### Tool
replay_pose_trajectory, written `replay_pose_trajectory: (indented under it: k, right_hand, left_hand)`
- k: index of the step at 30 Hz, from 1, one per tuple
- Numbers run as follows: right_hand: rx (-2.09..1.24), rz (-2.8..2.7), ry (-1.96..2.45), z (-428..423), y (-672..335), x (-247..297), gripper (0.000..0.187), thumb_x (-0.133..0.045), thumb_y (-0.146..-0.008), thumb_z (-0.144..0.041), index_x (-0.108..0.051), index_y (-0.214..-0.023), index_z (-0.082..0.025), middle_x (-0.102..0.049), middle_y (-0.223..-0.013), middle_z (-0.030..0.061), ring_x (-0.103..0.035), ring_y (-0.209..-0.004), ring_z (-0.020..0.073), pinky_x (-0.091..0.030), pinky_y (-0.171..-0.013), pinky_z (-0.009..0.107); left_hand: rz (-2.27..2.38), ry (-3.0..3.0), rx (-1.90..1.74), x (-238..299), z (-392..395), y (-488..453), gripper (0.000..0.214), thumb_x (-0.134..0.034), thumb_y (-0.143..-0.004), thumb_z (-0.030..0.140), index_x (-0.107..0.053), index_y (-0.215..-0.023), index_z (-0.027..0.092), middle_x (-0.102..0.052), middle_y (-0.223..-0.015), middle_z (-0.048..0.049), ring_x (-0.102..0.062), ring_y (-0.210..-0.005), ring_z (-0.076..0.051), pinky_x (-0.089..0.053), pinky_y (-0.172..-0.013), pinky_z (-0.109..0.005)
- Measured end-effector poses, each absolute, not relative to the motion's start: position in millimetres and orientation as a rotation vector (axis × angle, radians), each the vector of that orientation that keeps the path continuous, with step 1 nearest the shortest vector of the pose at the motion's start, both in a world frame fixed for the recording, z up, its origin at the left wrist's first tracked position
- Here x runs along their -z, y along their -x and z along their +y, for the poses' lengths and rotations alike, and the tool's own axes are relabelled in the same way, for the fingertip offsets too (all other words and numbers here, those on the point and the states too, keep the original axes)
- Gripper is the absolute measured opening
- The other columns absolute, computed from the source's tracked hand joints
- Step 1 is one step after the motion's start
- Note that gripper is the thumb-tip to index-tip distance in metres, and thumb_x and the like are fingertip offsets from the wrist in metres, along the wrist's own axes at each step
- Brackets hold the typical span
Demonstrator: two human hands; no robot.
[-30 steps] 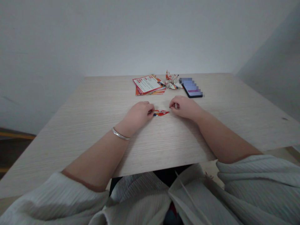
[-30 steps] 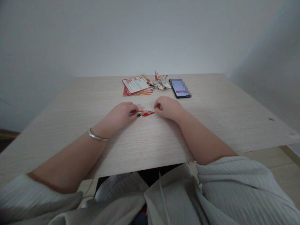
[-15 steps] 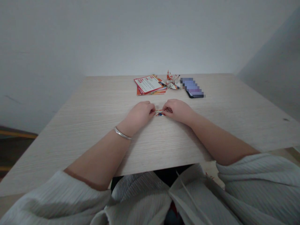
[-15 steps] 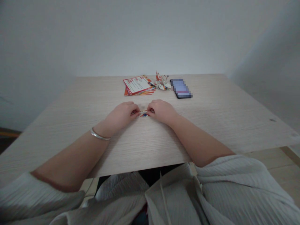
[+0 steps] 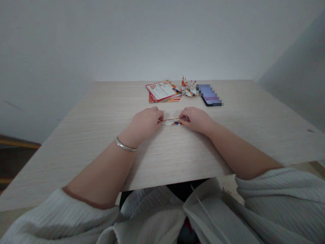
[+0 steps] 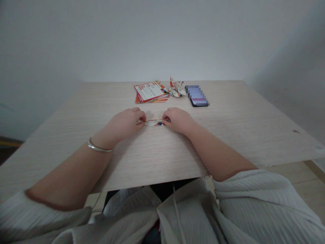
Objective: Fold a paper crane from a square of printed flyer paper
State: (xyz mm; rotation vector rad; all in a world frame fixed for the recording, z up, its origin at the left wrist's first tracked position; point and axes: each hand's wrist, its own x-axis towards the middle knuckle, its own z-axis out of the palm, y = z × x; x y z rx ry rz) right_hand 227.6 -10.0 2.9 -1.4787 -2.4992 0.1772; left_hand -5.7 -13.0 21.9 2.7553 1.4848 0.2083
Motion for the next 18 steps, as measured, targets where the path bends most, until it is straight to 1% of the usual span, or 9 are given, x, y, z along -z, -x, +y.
replay_pose_trajectory:
  k: [3,6,8,11,13,15,16,17,18]
  right_hand:
    - [-0.256,-2.431,1.456,-9,-228,-1,0.011,-0.068,-0.092,-0.023,-0.076,-0.092,-0.016,-0.073,-0.092,0.0088,-0.062,-0.084,0.0195,-0.043,-0.077,0.031]
    - [-0.446,-2.284,1.457,-9,-228,-3,0.008,-0.068,-0.09,-0.02,-0.075,-0.088,-0.016,-0.072,-0.088,0.0065,-0.06,-0.078,0.017,-0.043,-0.074,0.029]
    - [-0.62,-2.145,1.458,-10,-228,-5,0.009,-0.067,-0.089,-0.021,-0.073,-0.084,-0.016,-0.072,-0.084,0.0046,-0.06,-0.075,0.0158,-0.043,-0.072,0.029]
    - [-0.908,-1.994,1.47,-12,-227,-9,0.015,-0.064,-0.091,-0.027,-0.07,-0.081,-0.017,-0.067,-0.072,0.0004,-0.056,-0.064,0.0133,-0.042,-0.064,0.028]
    - [-1.06,-1.942,1.501,-12,-227,-7,0.015,-0.064,-0.091,-0.028,-0.071,-0.084,-0.017,-0.066,-0.067,-0.0015,-0.053,-0.057,0.0122,-0.041,-0.059,0.027]
    - [-1.123,-1.883,1.522,-10,-227,-3,0.01,-0.065,-0.089,-0.023,-0.073,-0.093,-0.018,-0.071,-0.072,-0.0006,-0.057,-0.058,0.0122,-0.044,-0.059,0.026]
    - [-1.111,-1.84,1.522,-8,-228,0,0.013,-0.065,-0.088,-0.019,-0.073,-0.098,-0.018,-0.074,-0.079,0.0008,-0.061,-0.062,0.0125,-0.046,-0.061,0.025]
    - [-1.107,-1.837,1.513,-6,-229,3,0.016,-0.066,-0.088,-0.017,-0.073,-0.101,-0.018,-0.077,-0.085,0.0023,-0.064,-0.065,0.0131,-0.049,-0.064,0.026]
    - [-1.082,-1.848,1.488,-4,-230,6,0.015,-0.066,-0.087,-0.015,-0.074,-0.1,-0.018,-0.078,-0.089,0.004,-0.068,-0.071,0.0139,-0.051,-0.069,0.026]
  left_hand:
    - [1.199,-2.767,-0.48,-15,-10,3,0.016,-0.06,-0.091,0.023,-0.067,-0.104,0.015,-0.068,-0.106,-0.0109,-0.065,-0.103,-0.027,-0.052,-0.092,-0.039]
    - [0.915,-2.747,-0.542,-10,-10,0,0.026,-0.068,-0.089,0.027,-0.065,-0.112,0.015,-0.065,-0.119,-0.0121,-0.062,-0.111,-0.027,-0.052,-0.099,-0.041]
    - [0.849,-2.721,-0.604,-8,-11,-2,0.026,-0.068,-0.09,0.024,-0.066,-0.114,0.016,-0.064,-0.122,-0.0116,-0.062,-0.114,-0.026,-0.052,-0.103,-0.042]
    - [0.876,-2.649,-0.792,-5,-9,-3,0.017,-0.062,-0.093,0.021,-0.07,-0.107,0.017,-0.063,-0.121,-0.0108,-0.062,-0.112,-0.023,-0.052,-0.102,-0.04]
    - [0.908,-2.598,-0.86,-3,-9,-3,0.015,-0.06,-0.094,0.021,-0.072,-0.101,0.017,-0.064,-0.118,-0.0104,-0.063,-0.11,-0.022,-0.052,-0.101,-0.039]
    - [0.956,-2.562,-0.807,-3,-9,-4,0.015,-0.06,-0.094,0.022,-0.074,-0.099,0.017,-0.067,-0.114,-0.0095,-0.064,-0.106,-0.021,-0.053,-0.099,-0.038]
    - [0.993,-2.545,-0.757,-3,-9,-4,0.016,-0.06,-0.094,0.023,-0.074,-0.099,0.017,-0.068,-0.111,-0.0089,-0.065,-0.103,-0.021,-0.053,-0.097,-0.038]
    - [1.037,-2.528,-0.704,-4,-10,-5,0.017,-0.06,-0.093,0.023,-0.074,-0.099,0.017,-0.069,-0.108,-0.0083,-0.065,-0.1,-0.021,-0.053,-0.095,-0.037]
    - [1.087,-2.512,-0.664,-5,-10,-6,0.018,-0.059,-0.093,0.023,-0.075,-0.1,0.016,-0.071,-0.105,-0.008,-0.066,-0.097,-0.021,-0.053,-0.093,-0.037]
